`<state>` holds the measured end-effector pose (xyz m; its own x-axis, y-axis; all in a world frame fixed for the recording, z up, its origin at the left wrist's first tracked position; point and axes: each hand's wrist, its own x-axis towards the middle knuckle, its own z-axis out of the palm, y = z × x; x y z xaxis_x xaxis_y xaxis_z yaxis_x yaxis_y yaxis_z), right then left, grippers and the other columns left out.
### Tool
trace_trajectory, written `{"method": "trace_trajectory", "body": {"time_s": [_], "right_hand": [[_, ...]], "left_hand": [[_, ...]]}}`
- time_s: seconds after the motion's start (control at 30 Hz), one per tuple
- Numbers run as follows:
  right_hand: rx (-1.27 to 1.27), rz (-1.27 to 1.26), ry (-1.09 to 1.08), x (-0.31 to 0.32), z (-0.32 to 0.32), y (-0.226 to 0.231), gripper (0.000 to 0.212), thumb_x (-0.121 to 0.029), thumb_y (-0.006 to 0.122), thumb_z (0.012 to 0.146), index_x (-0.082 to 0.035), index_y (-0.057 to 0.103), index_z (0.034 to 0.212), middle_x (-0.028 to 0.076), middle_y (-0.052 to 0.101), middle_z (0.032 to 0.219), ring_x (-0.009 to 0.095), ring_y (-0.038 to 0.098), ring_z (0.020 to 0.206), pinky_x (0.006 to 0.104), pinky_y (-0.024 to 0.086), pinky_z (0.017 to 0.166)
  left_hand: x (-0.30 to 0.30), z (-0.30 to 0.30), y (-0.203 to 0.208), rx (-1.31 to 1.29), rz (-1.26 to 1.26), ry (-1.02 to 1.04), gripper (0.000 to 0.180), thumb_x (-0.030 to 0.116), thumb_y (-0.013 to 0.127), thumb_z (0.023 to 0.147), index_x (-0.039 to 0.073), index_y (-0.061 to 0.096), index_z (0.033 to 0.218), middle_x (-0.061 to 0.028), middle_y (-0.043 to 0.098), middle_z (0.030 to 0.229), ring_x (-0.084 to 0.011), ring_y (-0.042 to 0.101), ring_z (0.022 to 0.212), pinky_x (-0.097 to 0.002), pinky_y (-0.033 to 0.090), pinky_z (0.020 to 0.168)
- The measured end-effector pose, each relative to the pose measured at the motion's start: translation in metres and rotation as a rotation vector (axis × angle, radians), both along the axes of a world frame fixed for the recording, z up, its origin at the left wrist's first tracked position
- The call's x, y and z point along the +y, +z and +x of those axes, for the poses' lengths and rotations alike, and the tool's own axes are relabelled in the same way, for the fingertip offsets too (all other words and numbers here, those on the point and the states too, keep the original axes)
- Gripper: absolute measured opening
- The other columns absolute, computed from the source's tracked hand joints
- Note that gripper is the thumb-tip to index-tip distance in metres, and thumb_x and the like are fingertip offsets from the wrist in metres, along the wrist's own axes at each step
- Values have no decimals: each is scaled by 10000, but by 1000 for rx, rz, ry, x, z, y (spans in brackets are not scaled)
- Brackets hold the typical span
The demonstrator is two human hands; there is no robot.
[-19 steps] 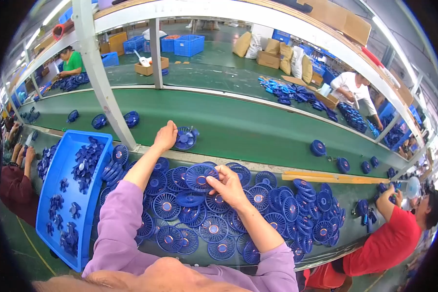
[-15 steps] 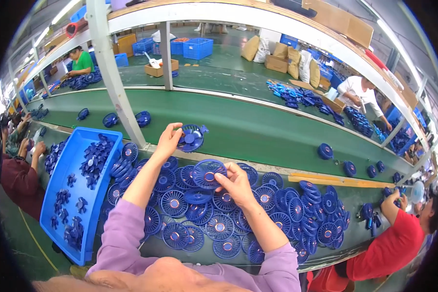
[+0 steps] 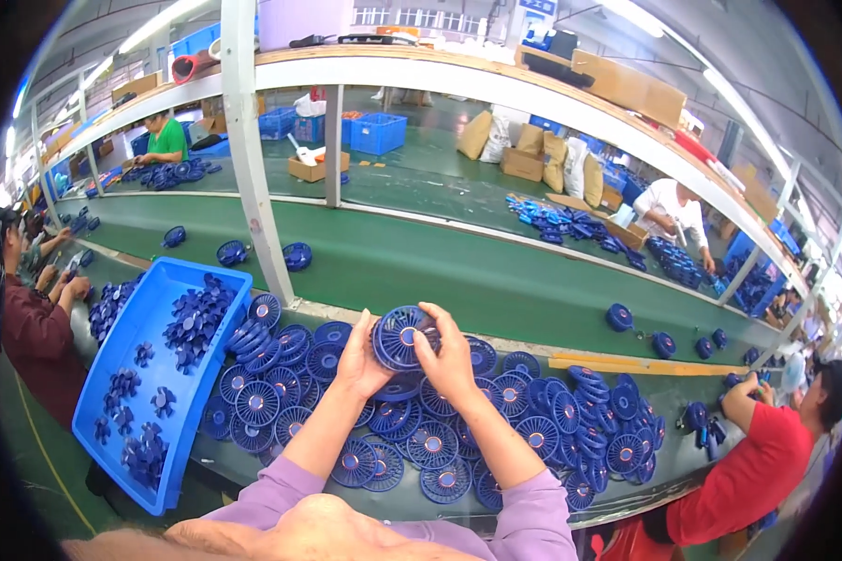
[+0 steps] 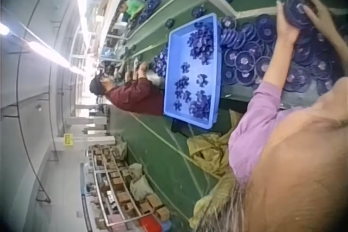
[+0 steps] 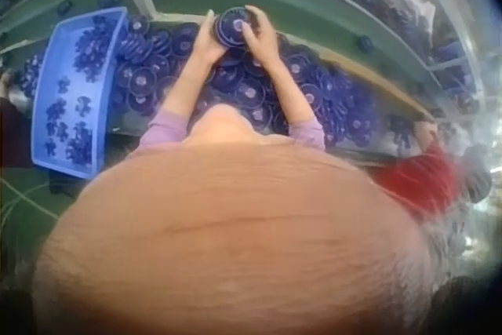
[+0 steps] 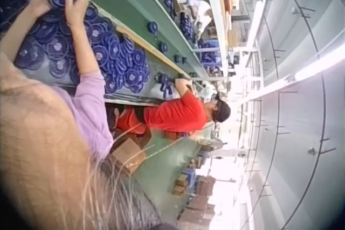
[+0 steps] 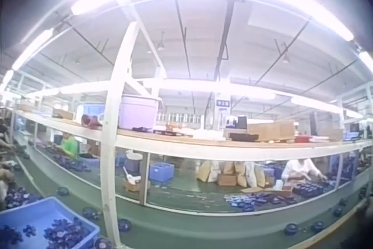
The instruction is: The person assembles mini fans by picking up fan casing parts from the conveyor belt and attaching them onto fan grilles by hand.
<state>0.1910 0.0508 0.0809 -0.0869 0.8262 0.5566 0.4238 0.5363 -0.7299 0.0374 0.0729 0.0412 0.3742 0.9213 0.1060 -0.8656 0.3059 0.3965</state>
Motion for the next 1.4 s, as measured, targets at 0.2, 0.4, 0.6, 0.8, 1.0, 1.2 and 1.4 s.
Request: {"method": "trace_trajectory", "body": {"time_s": [0.2,0.4,0.6,0.8,1.0,1.2,1.4], "right_hand": [[-405,249,-10,-1,-14,-7,563,-175,621,839,-52,459,1364,206,429,1370,392,395,1279,451,333,1073],[-448,203,36,13,-27,-24,770,-525,530,893,-49,308,1456,268,392,1417,439,435,1260,470,370,1041],[-69,-110,171,25,-40,-47,653,-462,411,970,-33,298,1449,288,511,1289,423,553,1151,422,437,964],[45,-132,346,38,-34,-48,686,-488,374,981,-57,203,1487,248,502,1319,395,525,1202,423,415,975],[-70,-40,397,29,-39,-15,967,-678,504,848,-43,173,1498,237,420,1373,370,488,1218,416,389,1024],[-92,36,447,35,-33,-22,1064,-790,419,805,3,192,1476,233,288,1477,359,331,1365,417,299,1098],[58,-95,461,27,-49,-26,864,-679,309,924,8,249,1445,207,370,1421,309,374,1334,393,285,1098]], "left_hand": [[-1,4,3,-85,-91,-21,370,391,437,1004,84,578,1156,-95,643,1108,-221,627,1030,-409,522,906],[6,-6,-3,-8,-164,176,265,339,484,997,102,552,1095,-52,630,1041,-177,628,949,-353,525,839],[-5,6,2,433,198,771,204,81,522,929,62,479,1127,-92,498,1224,-168,475,1141,-323,368,1002],[-1,2,4,734,538,976,266,-9,531,845,35,462,1098,-160,469,1280,-242,439,1209,-376,296,1072],[-4,-4,8,511,383,845,179,73,464,917,30,507,1085,-111,520,1219,-192,479,1144,-337,367,1021],[-13,0,20,285,130,656,149,205,441,1022,79,516,1048,-61,539,1191,-127,520,1072,-281,437,934],[-9,-1,6,660,426,1023,98,44,440,938,41,490,1022,-160,462,1278,-229,412,1233,-355,287,1060]]}}
